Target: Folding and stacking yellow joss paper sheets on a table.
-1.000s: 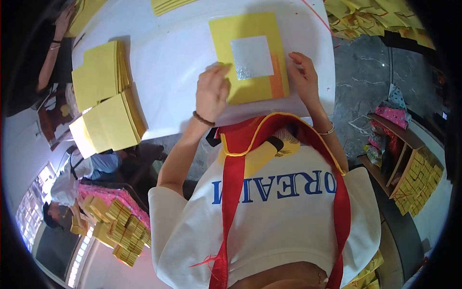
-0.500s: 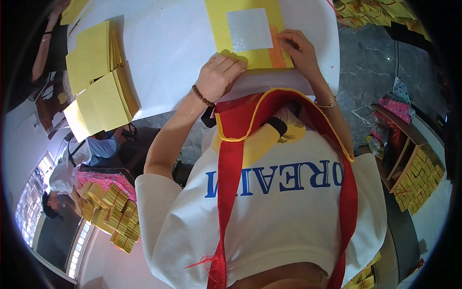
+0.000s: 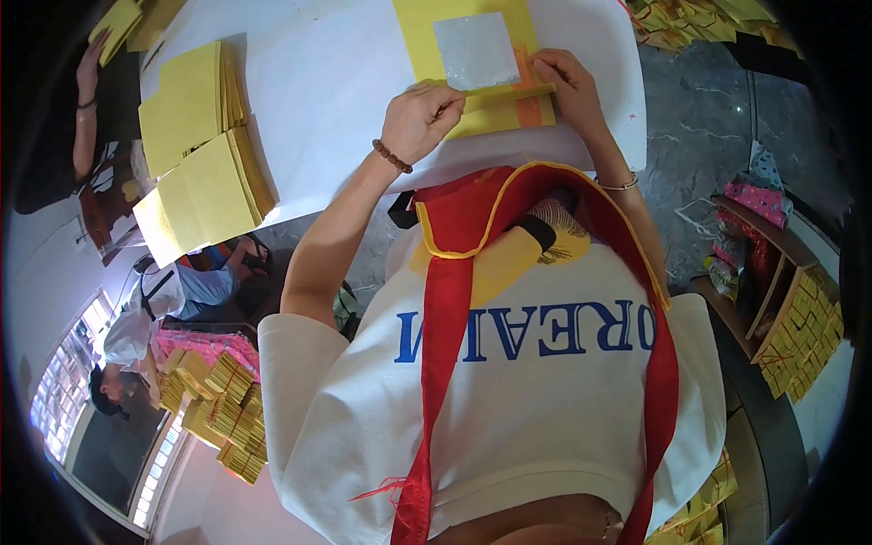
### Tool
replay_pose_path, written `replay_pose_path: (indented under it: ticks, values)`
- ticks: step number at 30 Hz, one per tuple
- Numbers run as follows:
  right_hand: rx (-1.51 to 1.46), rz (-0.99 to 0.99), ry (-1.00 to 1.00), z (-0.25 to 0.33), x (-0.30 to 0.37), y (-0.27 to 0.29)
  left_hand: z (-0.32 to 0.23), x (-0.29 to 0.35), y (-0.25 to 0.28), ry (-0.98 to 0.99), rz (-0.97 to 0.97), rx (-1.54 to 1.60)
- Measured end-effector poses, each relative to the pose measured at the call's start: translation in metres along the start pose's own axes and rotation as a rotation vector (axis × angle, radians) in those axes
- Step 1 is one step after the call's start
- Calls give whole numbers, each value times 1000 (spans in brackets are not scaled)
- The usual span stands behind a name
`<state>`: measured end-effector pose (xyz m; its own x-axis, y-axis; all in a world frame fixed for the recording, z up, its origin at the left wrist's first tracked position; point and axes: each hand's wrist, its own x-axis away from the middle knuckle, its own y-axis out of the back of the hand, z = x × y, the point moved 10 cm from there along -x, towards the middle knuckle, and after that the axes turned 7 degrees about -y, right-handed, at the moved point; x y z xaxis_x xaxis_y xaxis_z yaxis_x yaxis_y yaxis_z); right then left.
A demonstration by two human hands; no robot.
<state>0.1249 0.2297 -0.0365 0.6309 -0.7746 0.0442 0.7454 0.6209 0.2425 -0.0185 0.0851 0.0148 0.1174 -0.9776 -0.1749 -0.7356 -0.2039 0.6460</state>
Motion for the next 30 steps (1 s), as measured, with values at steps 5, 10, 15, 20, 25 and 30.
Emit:
replay_pose_path:
  ticks: [5,10,15,20,25,30]
  values:
    - [-5,-7,-38,-3,2,-1,9,-3,-4,37,47,-4]
    - [-137,207,-28,16,8,-4,24,0,-5,160,31,83]
    - [5,337,-88,10,14,-11,12,5,0,6,-49,30]
    - [139,363,46,8,12,-11,-28,11,2,-315,-72,-137]
    - [60,373,28,3,12,-10,-14,9,0,-221,-44,9]
    - [90,357,40,9,12,-10,-8,6,-2,-170,-33,34]
